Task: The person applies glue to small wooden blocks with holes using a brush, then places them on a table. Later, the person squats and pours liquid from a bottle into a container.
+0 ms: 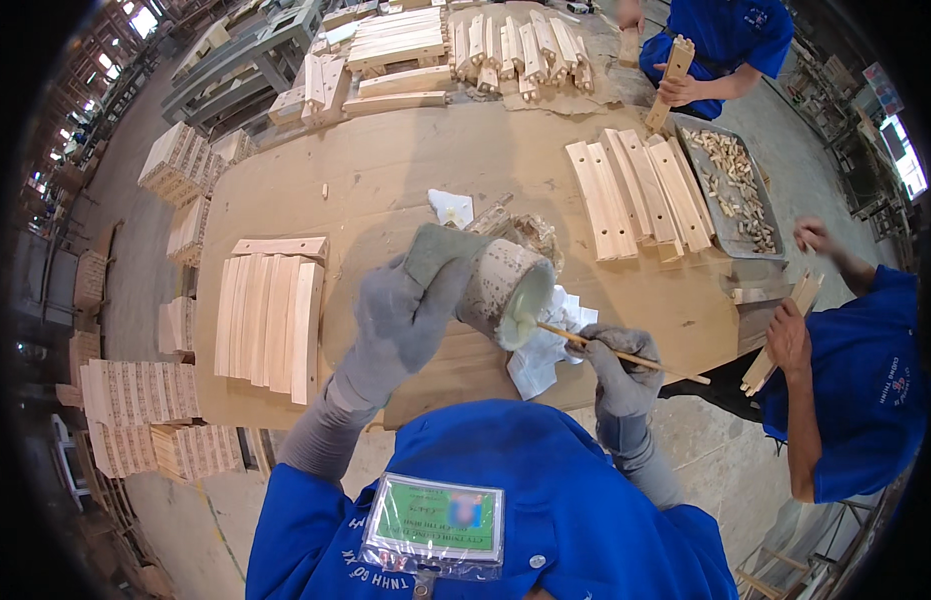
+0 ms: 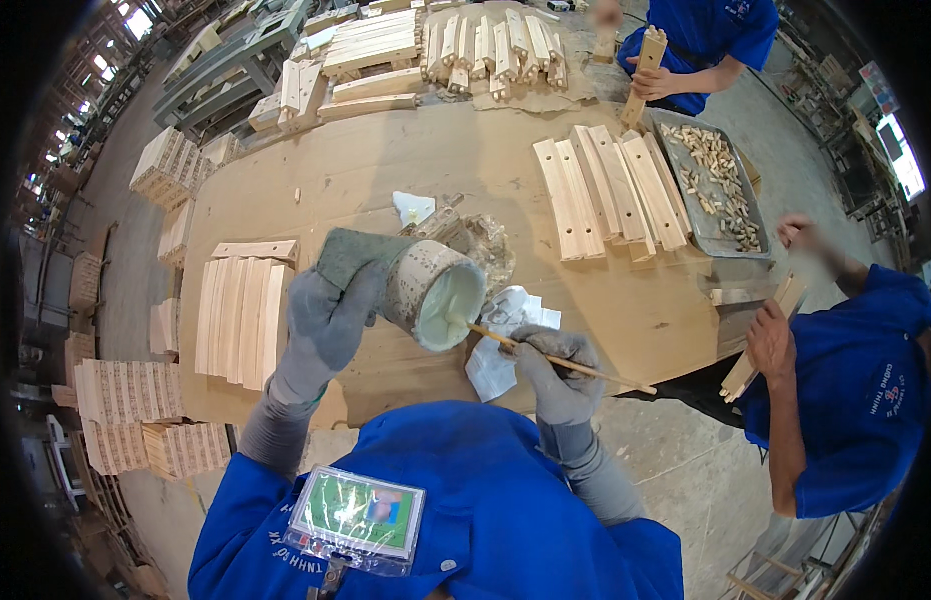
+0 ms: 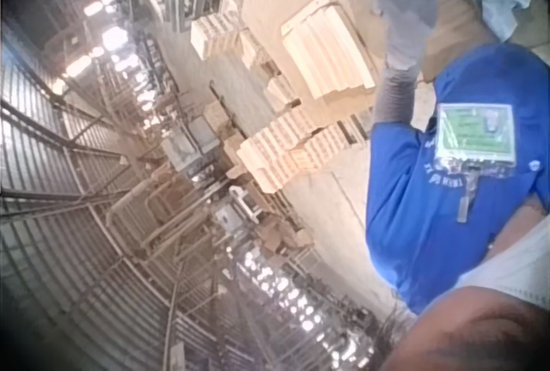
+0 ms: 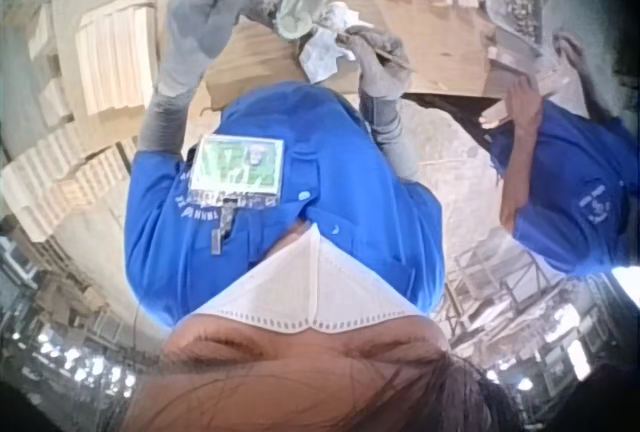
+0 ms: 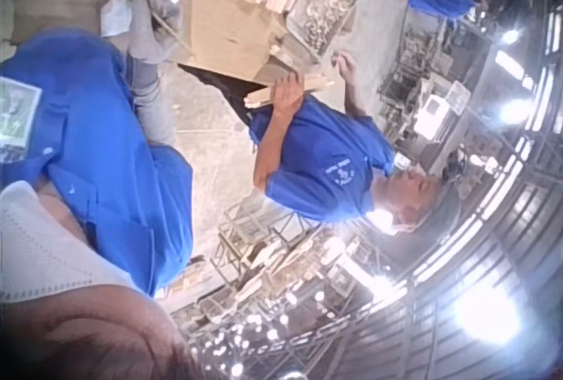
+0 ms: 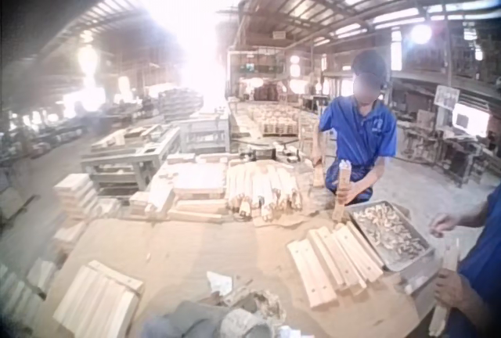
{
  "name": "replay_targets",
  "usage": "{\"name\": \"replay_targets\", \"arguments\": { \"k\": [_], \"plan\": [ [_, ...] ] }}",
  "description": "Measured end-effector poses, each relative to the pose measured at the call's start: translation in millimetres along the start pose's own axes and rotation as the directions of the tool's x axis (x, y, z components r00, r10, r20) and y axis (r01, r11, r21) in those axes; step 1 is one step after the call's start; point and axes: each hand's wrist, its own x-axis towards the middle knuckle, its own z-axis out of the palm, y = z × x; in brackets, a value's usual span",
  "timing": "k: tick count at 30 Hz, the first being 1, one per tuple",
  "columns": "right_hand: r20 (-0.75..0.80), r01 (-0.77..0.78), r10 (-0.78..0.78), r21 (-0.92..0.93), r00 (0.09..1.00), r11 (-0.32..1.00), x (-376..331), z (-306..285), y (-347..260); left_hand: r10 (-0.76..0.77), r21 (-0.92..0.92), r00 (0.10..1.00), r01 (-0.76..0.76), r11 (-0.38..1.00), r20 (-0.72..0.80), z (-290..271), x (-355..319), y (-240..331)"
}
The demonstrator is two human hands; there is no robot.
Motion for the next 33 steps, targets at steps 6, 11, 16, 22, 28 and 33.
{"name": "replay_targets", "arguments": {
  "k": [6,11,16,22,28,33],
  "plan": [
    [-0.042,0.137,-0.135,0.035,0.990,0.990,-15,3,6,0.076,0.041,0.996,-0.074,0.996,-0.042,10,-2,-7],
    [-0.050,0.182,-0.183,-0.024,0.982,0.983,-1,14,-4,0.015,-0.058,1.000,-0.017,0.998,-0.025,9,-2,0],
    [0.292,0.371,-0.241,-0.570,0.926,0.733,4,10,-15,0.091,0.005,0.996,-0.091,0.996,-0.014,-4,-3,-2],
    [0.484,0.505,-0.246,-0.530,0.840,0.682,16,18,-61,0.220,0.122,0.976,-0.218,0.968,0.002,-16,-6,-2],
    [0.341,0.349,-0.222,-0.380,0.914,0.857,19,10,-23,0.167,-0.001,0.986,-0.167,0.986,0.010,-20,-3,9],
    [0.075,0.071,-0.065,-0.082,0.995,0.994,-5,17,-11,0.129,-0.049,0.991,-0.130,0.990,-0.028,-19,-7,11]
  ]
}}
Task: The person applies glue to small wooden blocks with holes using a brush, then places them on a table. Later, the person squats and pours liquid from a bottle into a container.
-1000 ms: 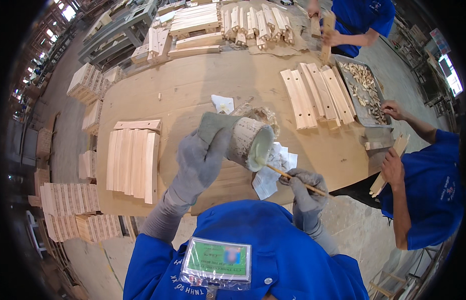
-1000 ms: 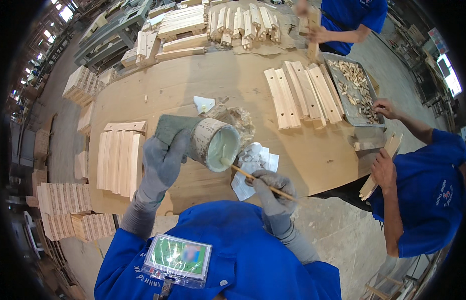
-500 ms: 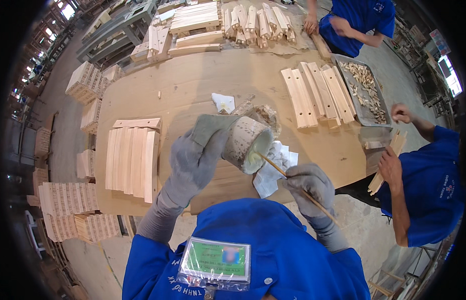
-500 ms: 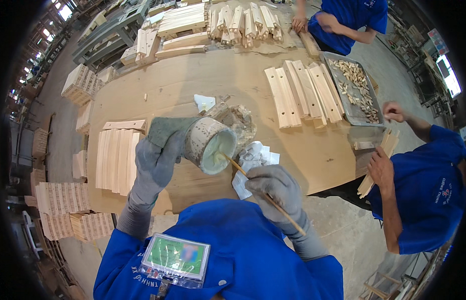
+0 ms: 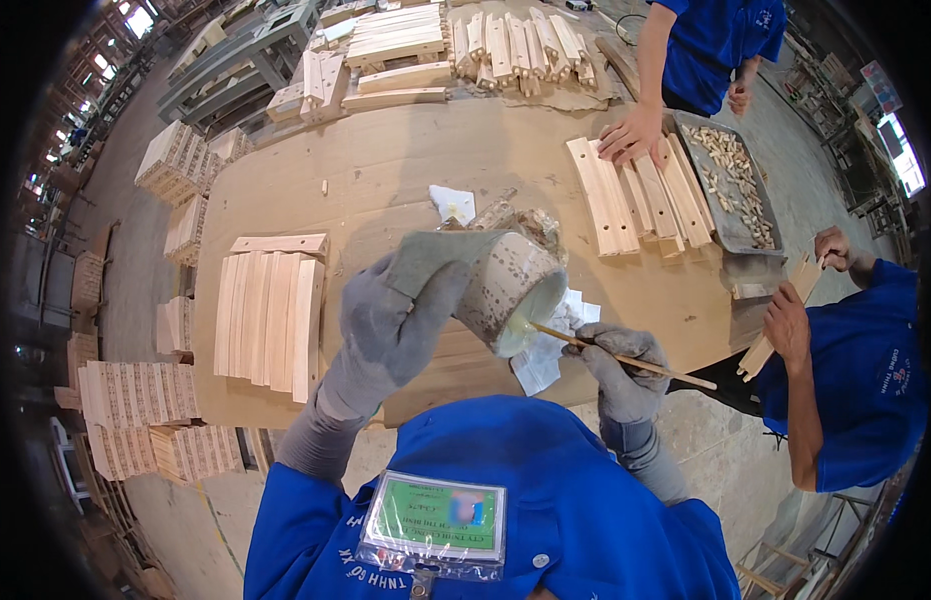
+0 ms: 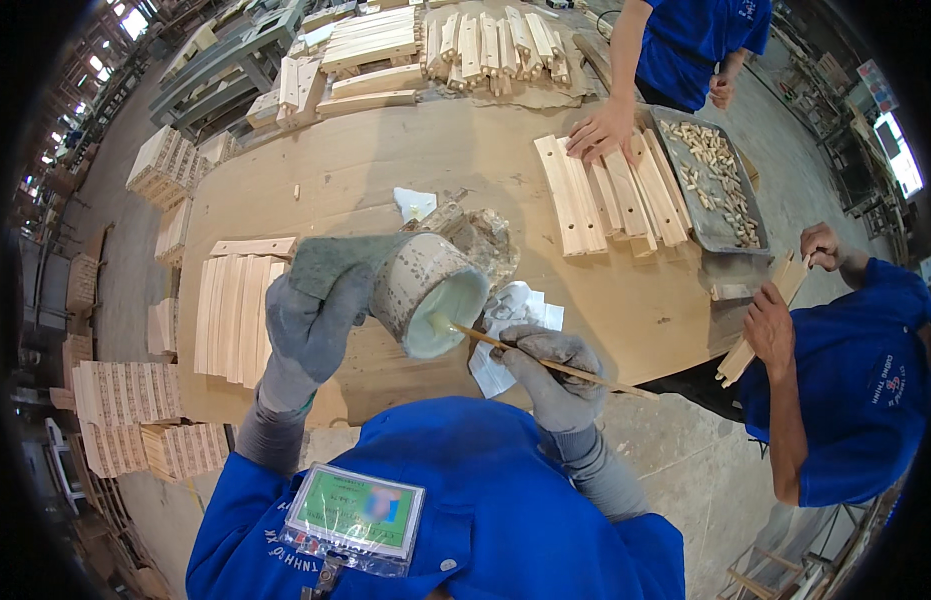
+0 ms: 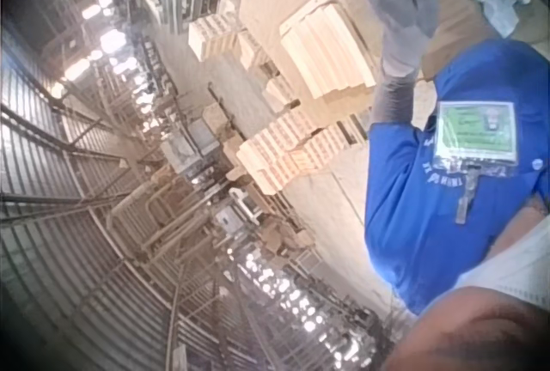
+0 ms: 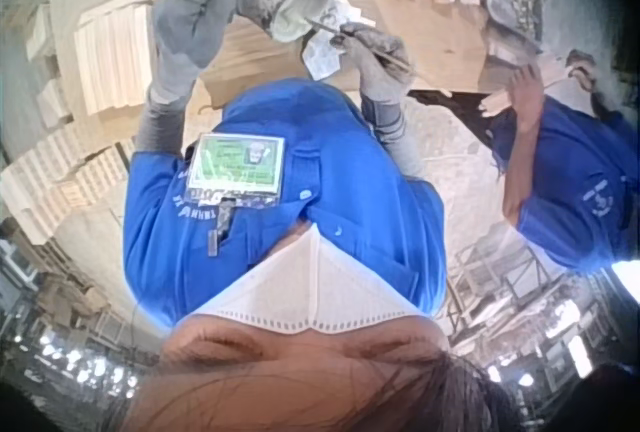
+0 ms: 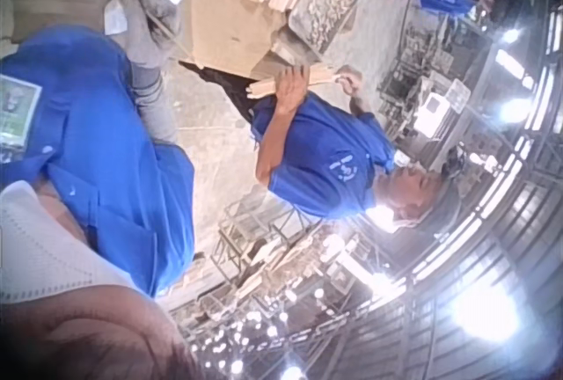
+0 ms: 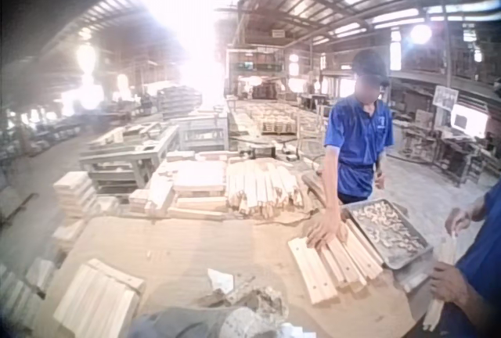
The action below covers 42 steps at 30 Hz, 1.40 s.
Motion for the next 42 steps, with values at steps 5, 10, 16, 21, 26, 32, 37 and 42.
{"name": "replay_targets", "arguments": {
  "k": [5,10,16,21,26,32,37,42],
  "plan": [
    [-0.104,-0.045,0.070,0.222,0.992,0.974,-17,-4,13,0.018,0.016,0.998,-0.017,1.000,-0.066,6,-1,0],
    [-0.267,0.083,-0.019,0.230,0.964,0.970,-8,8,-2,-0.044,-0.018,0.996,0.042,0.999,-0.084,12,-8,-4],
    [0.045,0.321,-0.334,-0.427,0.941,0.846,0,1,8,-0.070,-0.065,0.992,0.063,0.996,-0.109,18,-10,0],
    [0.373,0.492,-0.329,-0.551,0.868,0.674,12,0,-18,0.011,0.006,0.991,-0.010,1.000,-0.130,11,-10,-4],
    [0.685,0.694,-0.246,-0.513,0.685,0.505,31,-15,-29,-0.023,-0.043,0.996,0.019,0.999,-0.084,12,-4,-9],
    [0.619,0.643,-0.247,-0.571,0.746,0.511,40,-33,-37,0.099,0.143,0.995,-0.094,0.985,-0.030,7,6,-31],
    [0.361,0.474,-0.307,-0.678,0.880,0.562,37,-46,-31,0.164,0.175,0.981,-0.180,0.968,0.105,20,44,-74],
    [0.325,0.443,-0.303,-0.708,0.896,0.550,34,-49,-20,-0.380,-0.419,0.865,0.493,0.762,0.326,49,53,-100]
  ]
}}
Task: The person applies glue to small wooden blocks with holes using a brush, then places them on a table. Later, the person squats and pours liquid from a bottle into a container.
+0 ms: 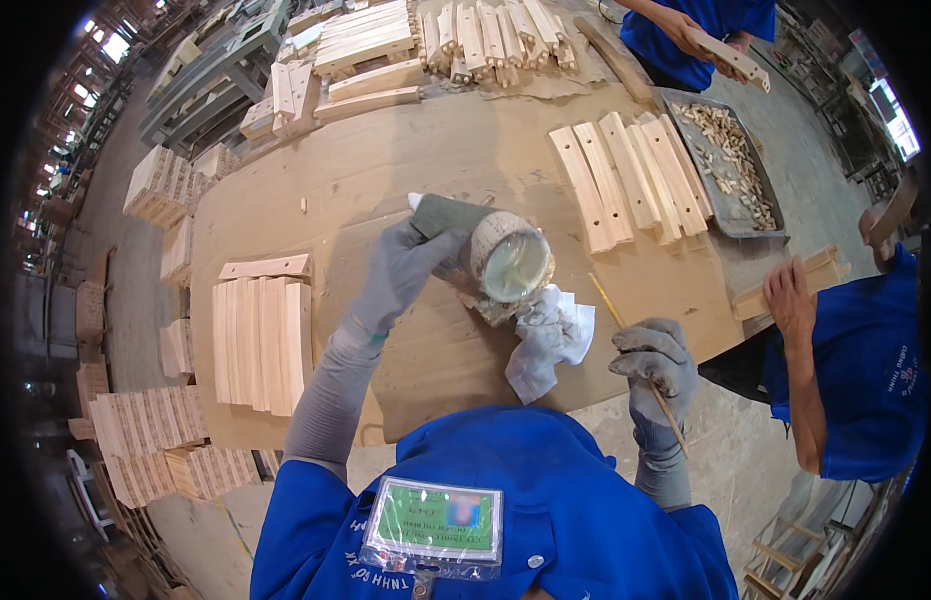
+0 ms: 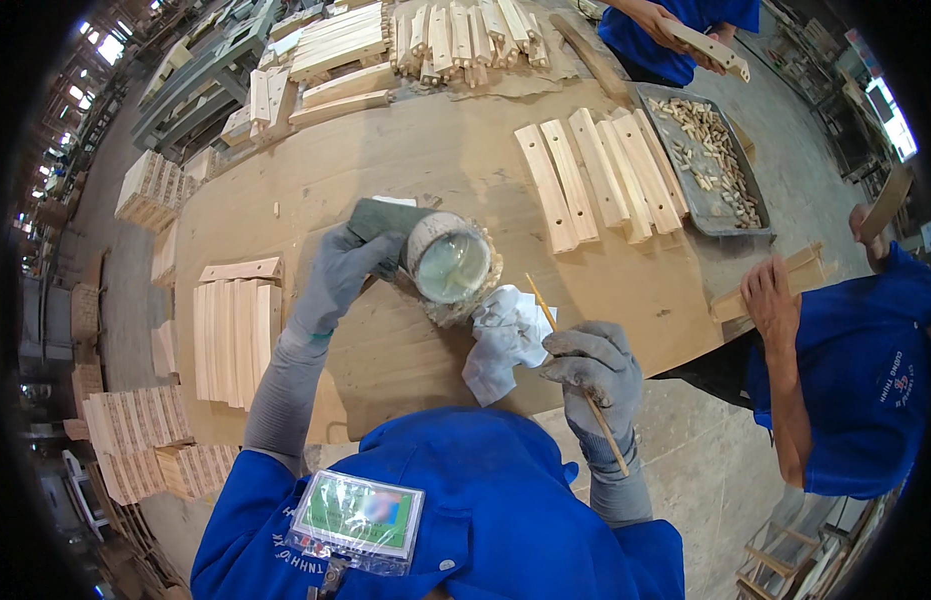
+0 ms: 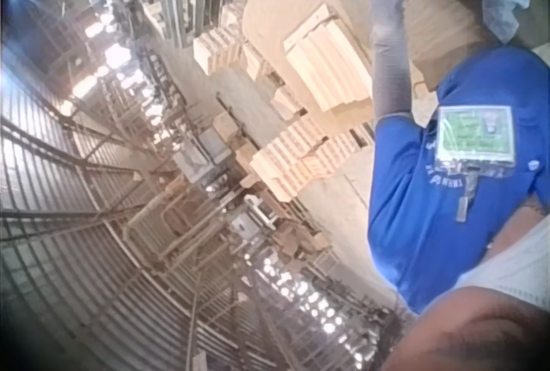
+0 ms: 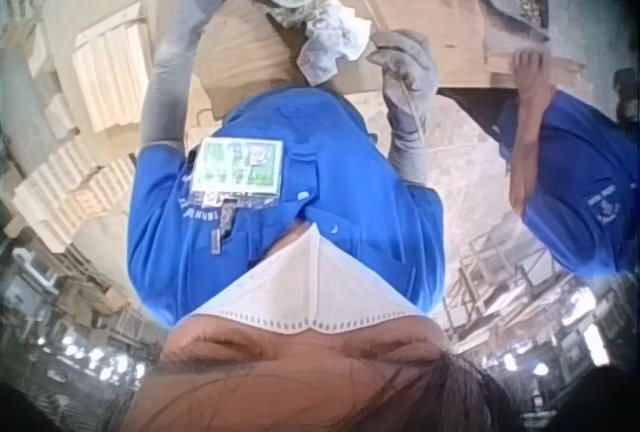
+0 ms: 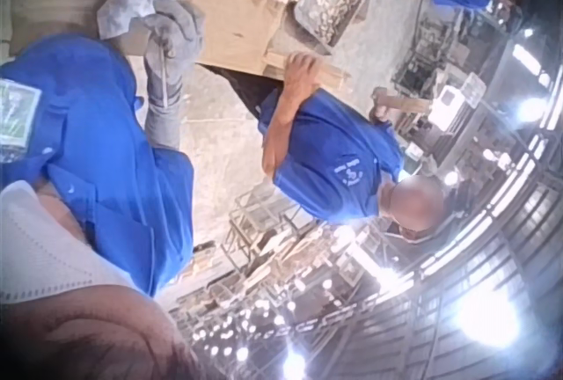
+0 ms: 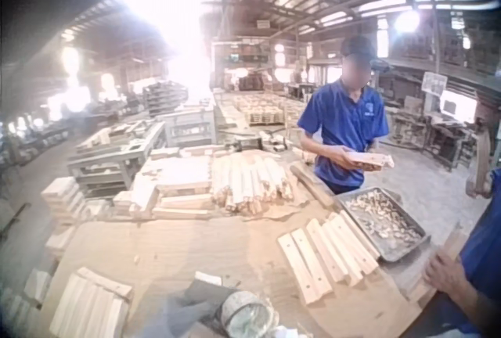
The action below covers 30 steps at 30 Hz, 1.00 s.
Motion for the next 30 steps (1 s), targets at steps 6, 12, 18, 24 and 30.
{"name": "replay_targets", "arguments": {
  "k": [6,12,18,24,30],
  "plan": [
    [-0.046,-0.101,0.099,-0.032,0.994,0.994,-6,-7,2,-0.134,0.140,0.991,0.132,0.981,0.006,-7,8,-7],
    [-0.085,-0.004,0.007,0.034,0.996,0.999,-17,0,20,0.153,0.340,0.945,-0.048,0.939,-0.289,-7,4,-55],
    [-0.174,-0.186,0.172,-0.070,0.970,0.980,-39,-17,43,0.203,0.514,0.810,0.137,0.847,-0.550,-23,-70,-63],
    [-0.109,0.063,-0.061,0.020,0.992,0.998,-29,-12,-7,0.419,0.702,0.571,0.484,0.523,-0.706,-59,-192,-120],
    [-0.051,-0.092,0.106,0.224,0.993,0.970,-37,31,-58,-0.010,0.130,0.236,0.569,0.812,-0.972,-88,-257,-174]
  ]
}}
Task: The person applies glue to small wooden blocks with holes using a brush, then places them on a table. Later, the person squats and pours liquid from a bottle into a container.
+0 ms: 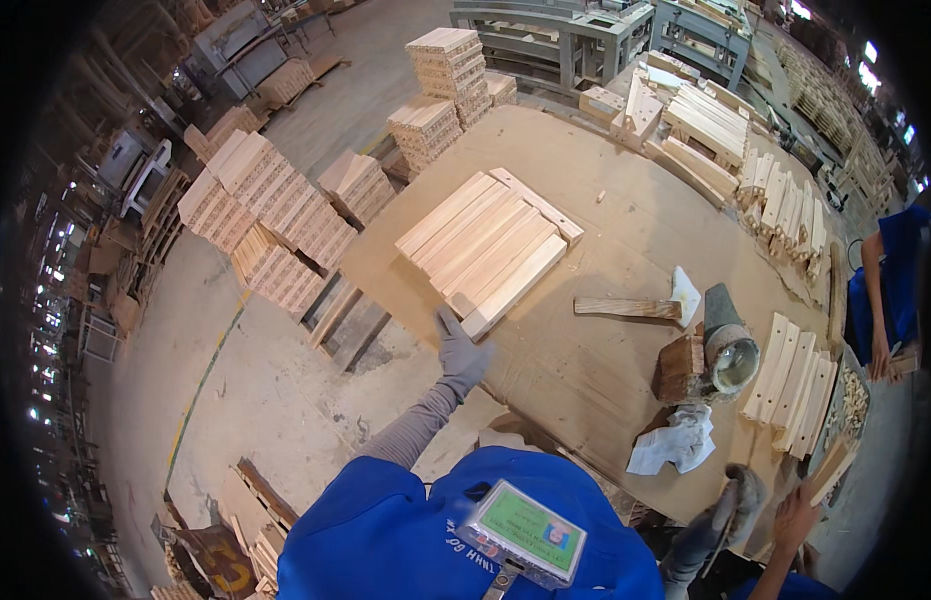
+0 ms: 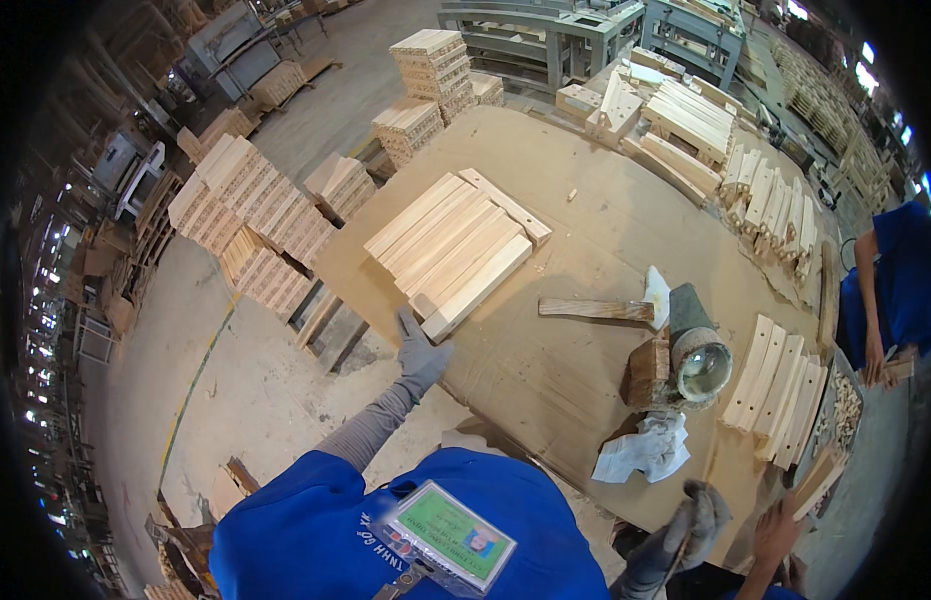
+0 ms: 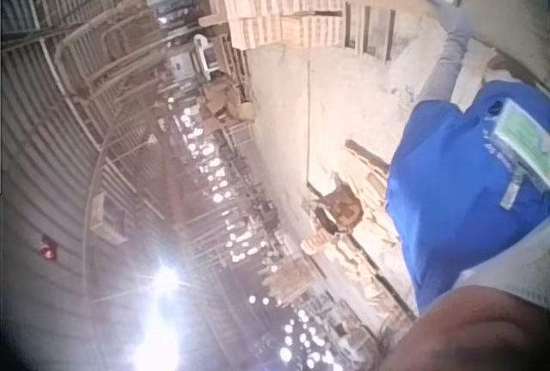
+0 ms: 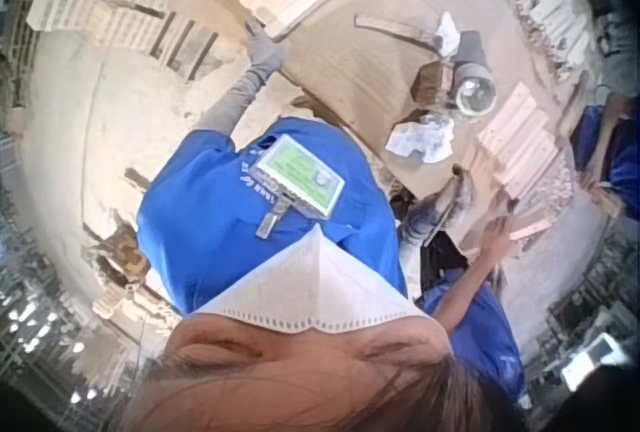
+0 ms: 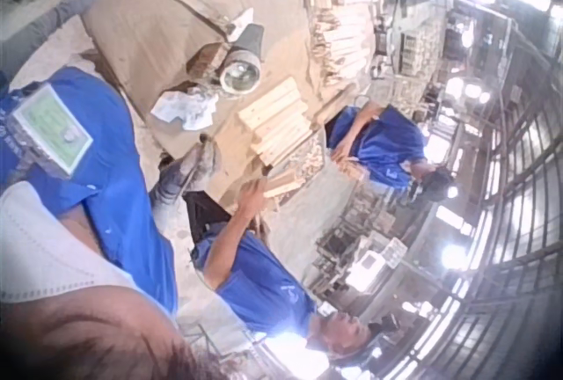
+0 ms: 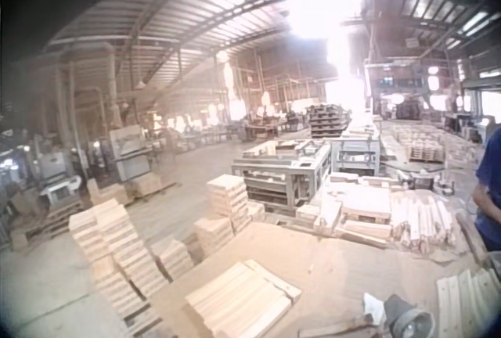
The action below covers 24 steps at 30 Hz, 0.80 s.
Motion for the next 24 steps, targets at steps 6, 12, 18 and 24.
{"name": "replay_targets", "arguments": {
  "k": [6,12,18,24],
  "plan": [
    [0.253,0.094,-0.096,0.020,0.963,0.995,-8,48,-14,-0.005,0.131,0.991,0.022,0.991,-0.133,32,30,-7],
    [0.358,0.106,-0.098,-0.002,0.929,0.994,-7,104,-14,-0.114,-0.106,0.991,0.107,0.989,-0.066,60,26,2],
    [0.501,0.100,-0.146,0.117,0.853,0.988,5,205,-44,0.216,-0.061,0.974,-0.221,0.973,-0.074,13,26,5],
    [0.488,0.109,-0.168,0.147,0.857,0.983,-3,264,-56,0.366,-0.138,0.913,-0.345,0.928,0.179,-2,22,-16]
  ]
}}
